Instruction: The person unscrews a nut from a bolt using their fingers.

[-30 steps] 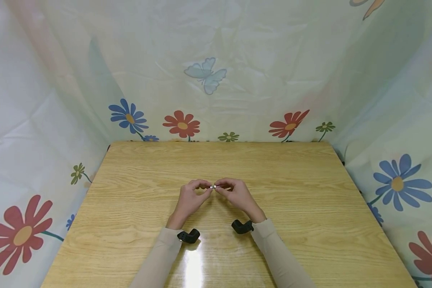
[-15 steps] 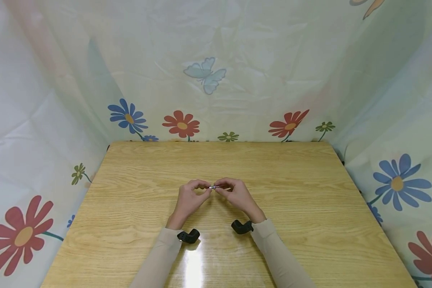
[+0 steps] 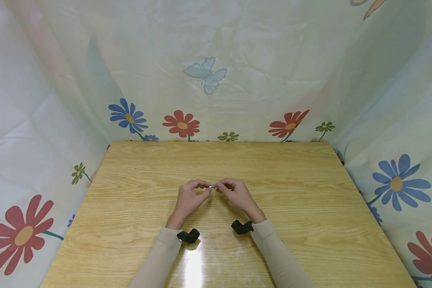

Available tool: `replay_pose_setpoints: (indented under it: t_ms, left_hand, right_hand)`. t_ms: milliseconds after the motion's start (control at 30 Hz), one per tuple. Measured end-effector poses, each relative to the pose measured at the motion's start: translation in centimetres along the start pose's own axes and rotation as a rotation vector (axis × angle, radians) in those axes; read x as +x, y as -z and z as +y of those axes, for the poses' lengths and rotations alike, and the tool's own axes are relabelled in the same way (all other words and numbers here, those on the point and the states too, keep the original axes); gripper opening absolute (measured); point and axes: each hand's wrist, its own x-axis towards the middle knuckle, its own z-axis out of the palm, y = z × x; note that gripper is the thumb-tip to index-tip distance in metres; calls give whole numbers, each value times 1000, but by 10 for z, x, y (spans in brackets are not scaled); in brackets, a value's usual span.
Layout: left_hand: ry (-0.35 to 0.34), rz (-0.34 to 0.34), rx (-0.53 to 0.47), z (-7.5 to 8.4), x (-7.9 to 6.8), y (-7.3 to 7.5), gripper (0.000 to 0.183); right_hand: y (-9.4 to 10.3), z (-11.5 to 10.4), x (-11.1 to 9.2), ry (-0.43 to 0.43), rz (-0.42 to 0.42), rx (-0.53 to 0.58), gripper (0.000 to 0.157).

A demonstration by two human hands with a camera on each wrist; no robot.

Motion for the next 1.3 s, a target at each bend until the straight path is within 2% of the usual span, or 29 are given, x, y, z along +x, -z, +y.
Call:
replay_pose_setpoints:
  t_ms: [333,667,1167,1300]
  left_hand:
    - [1,-11,3,1,0,0,9]
    - [25,-21,20,2,-1,0,10]
    - [-6,-12,31,3,-1,0,8]
    - [-21,-7,42,2,-2,0,8]
  right_hand:
    - [-2,0,0,-3,-10,-19,22]
    - [-3,-3,-2,-40,-16,27,18]
    - [-3,-7,-3,16,-10,4,14]
    - [-3,-7,-3,14,-9,30,21]
